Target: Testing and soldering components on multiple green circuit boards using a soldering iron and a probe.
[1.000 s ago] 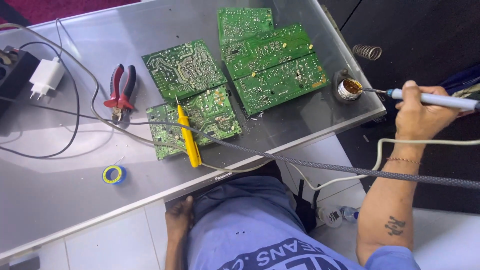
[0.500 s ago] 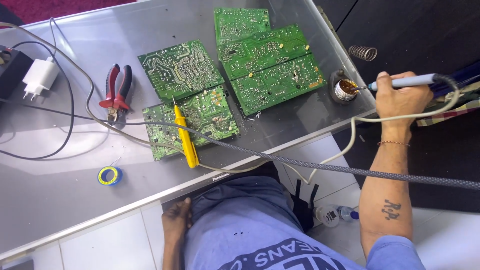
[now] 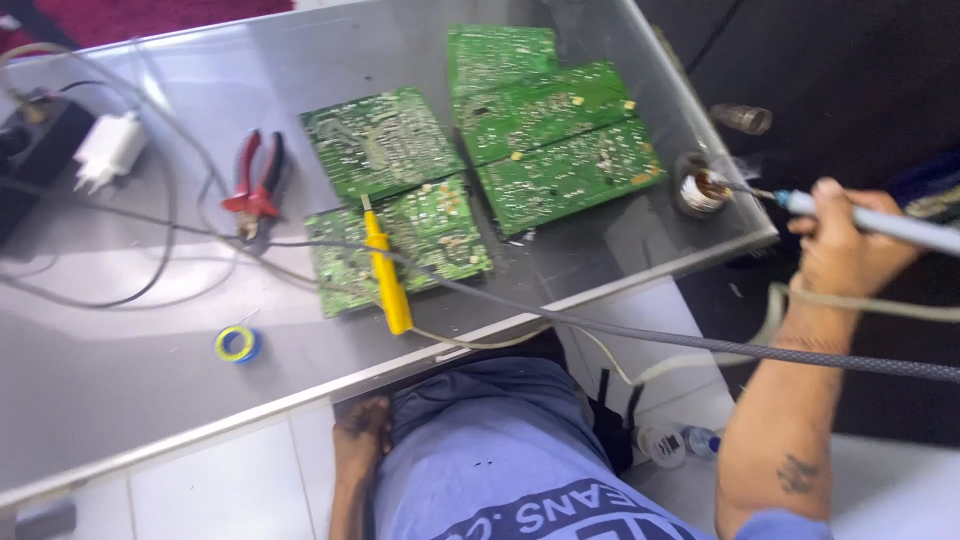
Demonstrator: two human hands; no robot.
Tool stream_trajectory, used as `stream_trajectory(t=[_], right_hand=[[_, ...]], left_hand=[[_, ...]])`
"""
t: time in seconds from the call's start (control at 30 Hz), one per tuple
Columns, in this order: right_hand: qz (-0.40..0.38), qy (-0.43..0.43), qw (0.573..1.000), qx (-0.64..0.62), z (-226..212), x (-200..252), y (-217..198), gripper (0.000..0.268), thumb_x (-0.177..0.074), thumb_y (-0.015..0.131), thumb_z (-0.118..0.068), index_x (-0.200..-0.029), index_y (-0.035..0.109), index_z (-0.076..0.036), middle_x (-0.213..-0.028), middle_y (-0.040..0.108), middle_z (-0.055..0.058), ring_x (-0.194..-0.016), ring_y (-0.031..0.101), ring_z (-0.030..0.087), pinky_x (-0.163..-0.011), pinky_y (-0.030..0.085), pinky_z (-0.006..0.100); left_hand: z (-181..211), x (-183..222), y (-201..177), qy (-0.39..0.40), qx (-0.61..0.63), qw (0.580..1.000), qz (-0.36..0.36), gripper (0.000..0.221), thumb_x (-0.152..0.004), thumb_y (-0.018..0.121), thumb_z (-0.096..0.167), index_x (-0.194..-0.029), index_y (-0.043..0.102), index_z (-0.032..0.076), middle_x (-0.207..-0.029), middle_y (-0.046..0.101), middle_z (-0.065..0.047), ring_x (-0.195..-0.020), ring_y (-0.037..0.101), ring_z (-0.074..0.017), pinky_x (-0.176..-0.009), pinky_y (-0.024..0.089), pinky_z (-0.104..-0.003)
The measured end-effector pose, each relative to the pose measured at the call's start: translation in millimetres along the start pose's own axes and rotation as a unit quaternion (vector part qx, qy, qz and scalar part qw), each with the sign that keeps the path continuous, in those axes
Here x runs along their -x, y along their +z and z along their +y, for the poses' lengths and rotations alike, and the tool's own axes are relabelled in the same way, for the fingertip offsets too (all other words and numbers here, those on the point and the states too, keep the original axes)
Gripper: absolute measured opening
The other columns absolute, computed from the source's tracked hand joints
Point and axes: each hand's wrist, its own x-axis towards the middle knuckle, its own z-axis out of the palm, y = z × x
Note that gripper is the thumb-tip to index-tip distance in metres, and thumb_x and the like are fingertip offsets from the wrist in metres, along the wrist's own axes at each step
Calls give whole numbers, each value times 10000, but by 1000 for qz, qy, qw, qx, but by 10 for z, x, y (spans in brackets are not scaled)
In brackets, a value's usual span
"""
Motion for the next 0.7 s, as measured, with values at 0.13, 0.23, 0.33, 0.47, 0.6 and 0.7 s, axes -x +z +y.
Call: stream_trajectory(t=[0.13,0.23,0.33,0.47,0.6,0.7], right_hand=[[-33,126,967,-220,83,336,63,185,-928,731,-27,-859,565,-73,-698,558,78,-541,554,128,-506,537,298],[-85,192,949,-236,-51,747,341,178,-914,697,-96,-828,542,-81,-586,489,88,-498,532,169,-505,542,311],[-129,225,930,-259,-302,1140,722,188,-917,674,18,-822,590,-120,-764,584,89,-596,592,163,-506,552,286],[-214,201,894,-340,-542,1469,1217,151,-915,670,-52,-817,558,-71,-592,498,117,-542,528,170,-544,540,306],[-246,203,875,-365,-658,1604,1477,135,-934,626,-35,-816,574,-75,-510,427,59,-547,528,169,-559,534,307],[-260,190,870,-373,-578,1610,1622,126,-920,645,-37,-823,573,-72,-584,482,91,-553,536,178,-552,528,319]], left_hand=[[-98,-157,-48,27,-59,997,-32,483,-949,597,397,-550,473,155,-448,449,-22,-396,418,-127,-393,316,-312],[-7,-44,-69,6,-9,1000,-14,444,-955,589,389,-624,554,95,-469,507,-65,-359,443,-144,-362,316,-282],[0,-10,-121,21,-20,999,-46,150,-943,636,179,-851,682,70,-558,588,-55,-361,461,-111,-349,335,-248],[149,69,-118,13,-23,999,-24,360,-960,610,248,-647,578,73,-424,507,-79,-337,434,-137,-372,337,-274],[196,88,-123,-1,-18,1000,-25,430,-956,584,386,-649,569,85,-498,530,-47,-340,448,-126,-373,354,-253],[129,26,-101,-23,-16,999,-29,252,-942,615,282,-792,642,81,-555,557,-50,-348,441,-117,-364,351,-242]])
